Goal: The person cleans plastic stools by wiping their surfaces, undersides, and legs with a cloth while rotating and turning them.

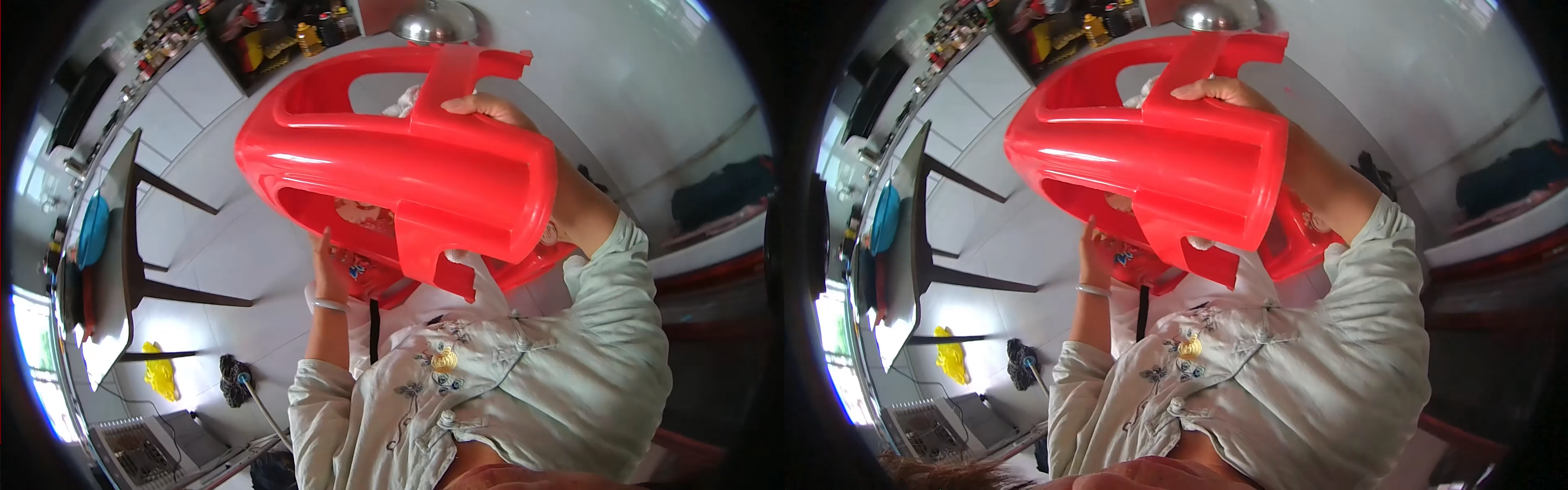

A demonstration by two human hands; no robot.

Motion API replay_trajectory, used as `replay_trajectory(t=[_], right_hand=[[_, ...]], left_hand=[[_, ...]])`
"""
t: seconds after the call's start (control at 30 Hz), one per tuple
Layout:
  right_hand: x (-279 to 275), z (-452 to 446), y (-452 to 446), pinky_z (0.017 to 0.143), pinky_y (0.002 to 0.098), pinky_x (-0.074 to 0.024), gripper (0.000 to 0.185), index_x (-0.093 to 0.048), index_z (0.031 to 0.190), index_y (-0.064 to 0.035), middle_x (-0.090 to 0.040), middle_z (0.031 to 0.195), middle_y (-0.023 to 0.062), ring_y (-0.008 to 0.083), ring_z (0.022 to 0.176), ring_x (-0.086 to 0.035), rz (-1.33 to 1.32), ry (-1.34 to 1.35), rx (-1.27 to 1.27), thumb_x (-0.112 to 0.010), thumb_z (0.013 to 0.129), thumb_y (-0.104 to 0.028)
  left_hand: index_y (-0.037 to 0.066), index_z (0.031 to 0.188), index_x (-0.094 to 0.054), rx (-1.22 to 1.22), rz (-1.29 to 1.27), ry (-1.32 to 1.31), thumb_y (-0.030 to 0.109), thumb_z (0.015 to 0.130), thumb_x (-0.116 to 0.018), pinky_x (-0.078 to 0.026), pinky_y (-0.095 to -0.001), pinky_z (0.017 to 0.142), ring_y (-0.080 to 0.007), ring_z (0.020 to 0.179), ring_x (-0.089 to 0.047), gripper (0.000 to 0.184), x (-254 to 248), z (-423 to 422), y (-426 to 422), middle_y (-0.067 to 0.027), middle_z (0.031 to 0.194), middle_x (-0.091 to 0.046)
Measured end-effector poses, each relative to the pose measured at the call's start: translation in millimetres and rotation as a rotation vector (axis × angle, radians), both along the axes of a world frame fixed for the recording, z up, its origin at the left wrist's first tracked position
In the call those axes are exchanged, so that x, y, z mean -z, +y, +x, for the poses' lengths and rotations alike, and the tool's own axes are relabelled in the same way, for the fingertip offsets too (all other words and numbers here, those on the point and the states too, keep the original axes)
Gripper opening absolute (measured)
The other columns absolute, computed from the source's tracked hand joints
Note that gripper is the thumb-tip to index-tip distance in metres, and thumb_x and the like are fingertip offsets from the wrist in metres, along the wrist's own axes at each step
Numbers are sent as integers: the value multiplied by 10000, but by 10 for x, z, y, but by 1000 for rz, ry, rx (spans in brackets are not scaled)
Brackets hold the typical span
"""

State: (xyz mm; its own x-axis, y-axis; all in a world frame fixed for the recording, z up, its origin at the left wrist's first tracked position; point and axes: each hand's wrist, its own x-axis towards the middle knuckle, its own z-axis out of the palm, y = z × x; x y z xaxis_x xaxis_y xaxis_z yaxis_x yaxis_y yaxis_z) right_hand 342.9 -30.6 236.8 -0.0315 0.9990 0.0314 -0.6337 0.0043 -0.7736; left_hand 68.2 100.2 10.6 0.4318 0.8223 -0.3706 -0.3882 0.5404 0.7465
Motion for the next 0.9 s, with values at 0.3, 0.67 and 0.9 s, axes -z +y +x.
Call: replay_trajectory(t=[0.3,0.67,0.9], right_hand=[[-104,802,-1230,942,332,-467,505,-508,1263,-1,-594,1174,104,192,1074,-588,20,-477,294,-668,807,-150],[606,1602,-2875,840,284,-468,611,-549,1213,18,-647,1048,62,141,936,-600,-520,-909,733,-776,762,-325],[1883,1468,-3608,771,292,-494,372,-606,1151,-17,-644,992,39,135,870,-609,-790,-558,1014,-681,856,-229]], left_hand=[[56,1000,-601,413,-129,-118,144,829,-610,-502,-564,843,-312,977,-595,192,-422,841,302,-124,998,-620],[51,1120,-505,407,357,-49,19,774,-536,-593,-487,754,-292,936,-607,349,-758,2208,-348,-110,979,-583],[84,1249,-375,286,518,-100,-46,778,-615,-527,-278,625,-152,900,-535,544,-524,2911,-900,-59,1071,-505]])
